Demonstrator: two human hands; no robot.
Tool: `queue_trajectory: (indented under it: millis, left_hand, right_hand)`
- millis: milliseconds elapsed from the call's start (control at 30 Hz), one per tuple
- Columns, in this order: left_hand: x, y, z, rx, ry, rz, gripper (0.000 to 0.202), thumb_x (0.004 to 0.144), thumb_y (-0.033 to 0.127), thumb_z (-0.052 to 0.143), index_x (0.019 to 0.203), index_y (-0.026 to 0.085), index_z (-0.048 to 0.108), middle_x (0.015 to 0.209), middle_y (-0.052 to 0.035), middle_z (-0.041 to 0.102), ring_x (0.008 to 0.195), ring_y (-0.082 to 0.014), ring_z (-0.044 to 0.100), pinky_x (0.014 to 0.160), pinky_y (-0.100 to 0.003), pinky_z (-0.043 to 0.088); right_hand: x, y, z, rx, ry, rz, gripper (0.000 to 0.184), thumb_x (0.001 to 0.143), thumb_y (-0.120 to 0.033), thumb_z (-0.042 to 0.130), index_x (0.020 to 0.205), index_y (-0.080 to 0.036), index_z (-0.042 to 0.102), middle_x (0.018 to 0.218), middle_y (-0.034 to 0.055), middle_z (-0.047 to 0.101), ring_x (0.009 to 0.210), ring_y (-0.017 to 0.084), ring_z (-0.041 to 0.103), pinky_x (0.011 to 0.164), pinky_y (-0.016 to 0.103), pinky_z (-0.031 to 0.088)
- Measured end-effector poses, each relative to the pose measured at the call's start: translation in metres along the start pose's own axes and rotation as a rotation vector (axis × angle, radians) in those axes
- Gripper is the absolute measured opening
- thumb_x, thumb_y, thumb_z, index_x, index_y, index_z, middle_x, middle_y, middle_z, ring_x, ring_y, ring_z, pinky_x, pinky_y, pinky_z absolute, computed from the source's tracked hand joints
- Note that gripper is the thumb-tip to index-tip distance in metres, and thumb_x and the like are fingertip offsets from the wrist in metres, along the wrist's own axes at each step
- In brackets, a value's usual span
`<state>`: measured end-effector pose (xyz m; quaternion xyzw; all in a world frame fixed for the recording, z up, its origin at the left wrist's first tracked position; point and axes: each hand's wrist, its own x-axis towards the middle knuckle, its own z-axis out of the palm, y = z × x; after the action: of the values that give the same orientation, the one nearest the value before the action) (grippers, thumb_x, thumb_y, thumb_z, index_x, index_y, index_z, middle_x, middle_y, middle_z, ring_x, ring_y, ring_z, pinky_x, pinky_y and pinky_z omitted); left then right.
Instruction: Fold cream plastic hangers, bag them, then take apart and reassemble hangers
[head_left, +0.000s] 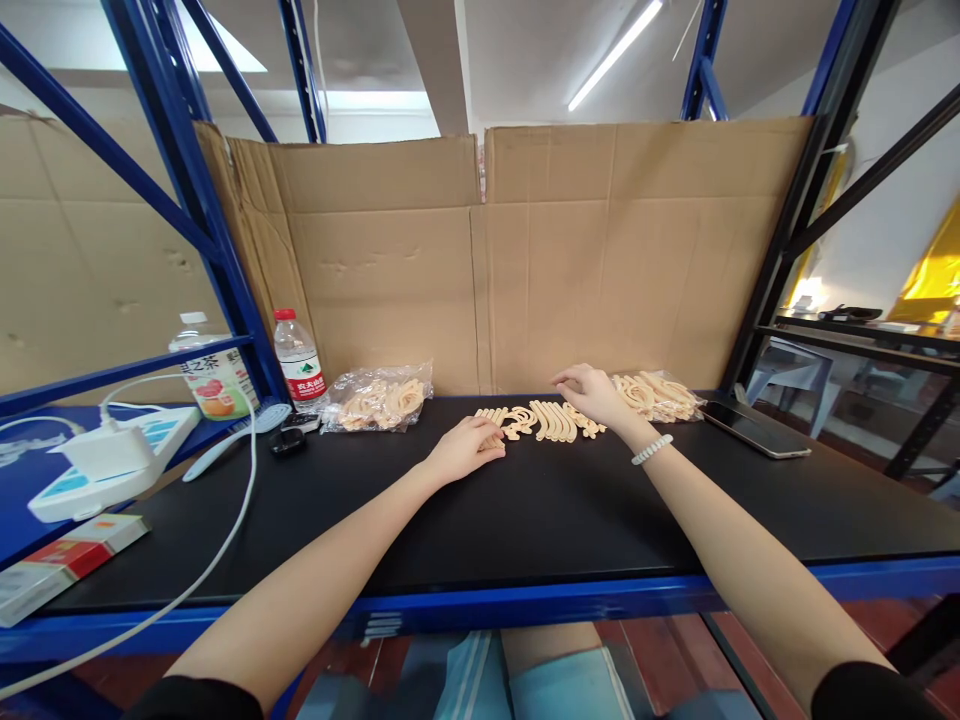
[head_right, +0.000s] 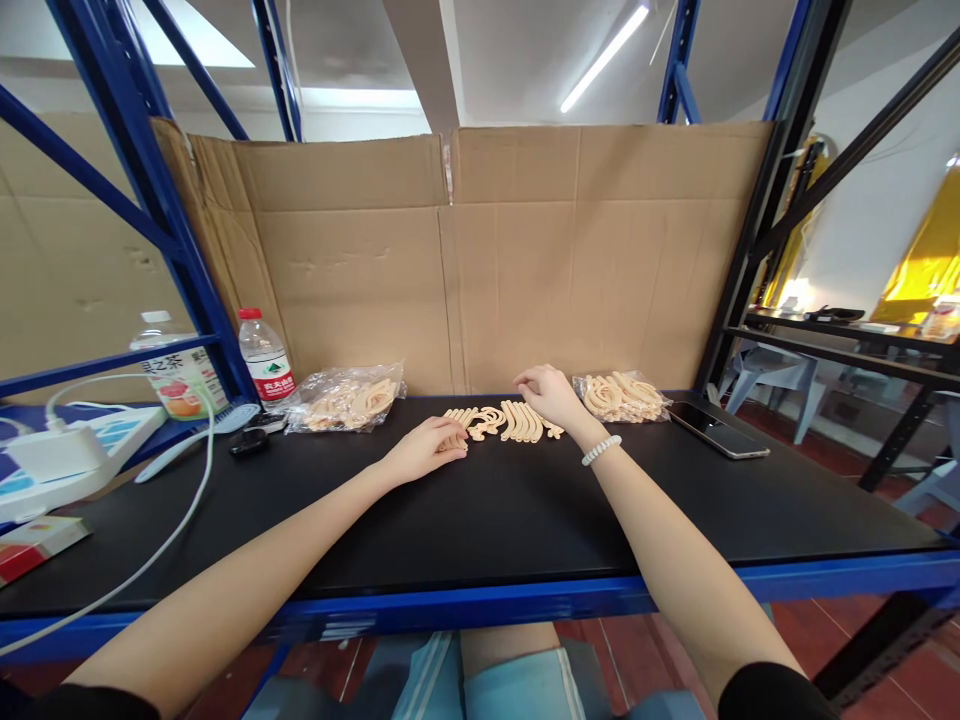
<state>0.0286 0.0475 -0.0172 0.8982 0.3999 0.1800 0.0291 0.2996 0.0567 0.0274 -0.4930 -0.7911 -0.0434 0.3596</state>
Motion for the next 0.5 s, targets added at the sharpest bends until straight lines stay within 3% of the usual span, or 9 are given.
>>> queue_trajectory:
  millis: [167,267,367,500]
  left_hand:
    - [0.002,-0.003,0.004,0.016,0.061,-0.079,0.02,0.089,0.035,0.059,0.107,0.028,0.064,0.119,0.0013,0.065,0.115,-0.0216,0.054,0.095,-0.032,0.046]
    - [0.005,-0.006,0.004,0.038,0.078,-0.111,0.019,0.089,0.037,0.059,0.105,0.029,0.065,0.118,0.0026,0.066,0.115,-0.0215,0.054,0.094,-0.033,0.046]
    - [0.011,-0.01,0.005,0.06,0.093,-0.137,0.019,0.089,0.038,0.058,0.104,0.03,0.065,0.118,0.0025,0.066,0.115,-0.0219,0.054,0.094,-0.034,0.046]
    - [0.018,-0.015,0.008,0.077,0.101,-0.158,0.019,0.088,0.039,0.058,0.103,0.03,0.066,0.118,0.0024,0.066,0.116,-0.0222,0.055,0.094,-0.034,0.047]
  right_hand:
    - [-0.022,0.009,0.019,-0.042,-0.14,-0.042,0.04,0.089,-0.037,0.051,0.12,-0.014,0.063,0.12,0.0147,0.063,0.115,0.028,0.055,0.1,0.043,0.042]
    - [-0.035,0.011,0.037,-0.117,-0.273,-0.042,0.061,0.089,-0.053,0.049,0.14,-0.019,0.047,0.144,0.0164,0.045,0.134,0.038,0.037,0.107,0.057,0.029]
    - [-0.036,0.011,0.048,-0.243,-0.416,-0.041,0.063,0.095,-0.058,0.03,0.149,-0.027,0.032,0.155,0.0105,0.029,0.143,0.037,0.02,0.111,0.061,0.017]
    - [-0.029,0.01,0.053,-0.285,-0.447,-0.039,0.056,0.098,-0.052,0.027,0.145,-0.025,0.039,0.151,0.0113,0.037,0.141,0.034,0.027,0.112,0.059,0.018]
